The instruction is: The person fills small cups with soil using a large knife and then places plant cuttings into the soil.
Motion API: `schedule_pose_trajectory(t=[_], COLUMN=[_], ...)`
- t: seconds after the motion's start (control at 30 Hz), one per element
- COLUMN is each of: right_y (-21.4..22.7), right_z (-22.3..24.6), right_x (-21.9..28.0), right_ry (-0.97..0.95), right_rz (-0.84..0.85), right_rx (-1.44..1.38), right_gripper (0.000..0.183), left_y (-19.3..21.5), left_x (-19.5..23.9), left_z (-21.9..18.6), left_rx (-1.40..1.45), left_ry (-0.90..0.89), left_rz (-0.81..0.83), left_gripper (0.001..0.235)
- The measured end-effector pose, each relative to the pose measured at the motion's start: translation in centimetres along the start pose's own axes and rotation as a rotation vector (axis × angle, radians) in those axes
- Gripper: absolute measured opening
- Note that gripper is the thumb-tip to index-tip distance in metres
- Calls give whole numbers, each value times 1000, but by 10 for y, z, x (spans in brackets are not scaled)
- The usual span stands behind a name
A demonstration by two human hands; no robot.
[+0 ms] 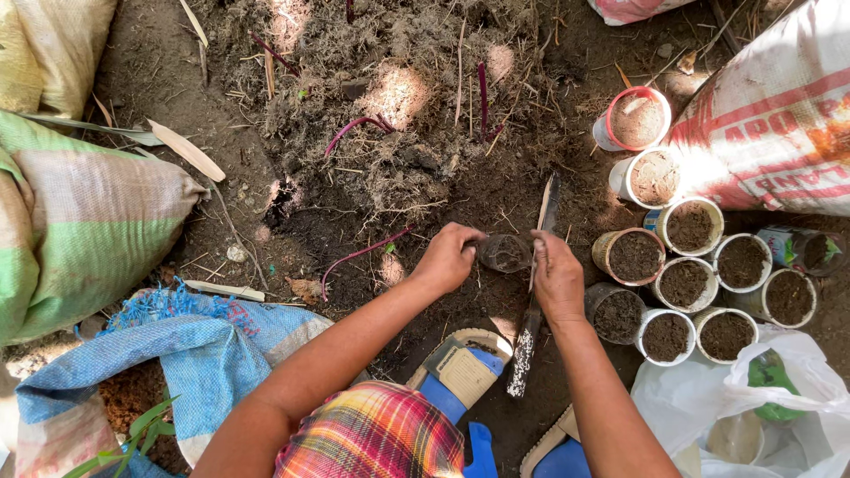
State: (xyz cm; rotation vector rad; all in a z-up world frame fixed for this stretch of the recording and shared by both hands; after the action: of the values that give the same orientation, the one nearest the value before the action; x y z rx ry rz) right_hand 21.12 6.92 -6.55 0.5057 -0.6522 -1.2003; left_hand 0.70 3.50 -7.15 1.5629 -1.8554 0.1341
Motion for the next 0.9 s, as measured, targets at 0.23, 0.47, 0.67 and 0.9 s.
schedule_pose_trajectory(t=[0.23,0.47,0.67,0.9], right_y=[17,-15,32,-2], right_z=[29,38,-1,23], right_x=[-8,-12,-39,-11], right_ry=[130,-27,-240,-113], right_rz=[151,450,-77,435], right_rx=[133,551,-760,213], right_gripper=[27,23,50,109], left_y=[-13,-23,-47,-31], left_x=[10,4,37,55], left_z=[16,52,84,124], left_rx=[-138,-238,-751,-852], left_ry=[45,65,-179,-409], left_rz=[91,85,229,141], left_gripper=[33,54,69,48])
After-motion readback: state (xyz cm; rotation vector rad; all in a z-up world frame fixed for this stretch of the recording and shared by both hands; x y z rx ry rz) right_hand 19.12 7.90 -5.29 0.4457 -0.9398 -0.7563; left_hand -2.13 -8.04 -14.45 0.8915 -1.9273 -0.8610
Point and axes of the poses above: each hand's wrist, its own x-axis away from the middle knuckle, its own y-axis out of the back of the hand, z = x × y, the point moved 4 cm from there along -x, towards the middle knuckle, and after that the axes turned 4 degrees about z, right-handed, at the moved point
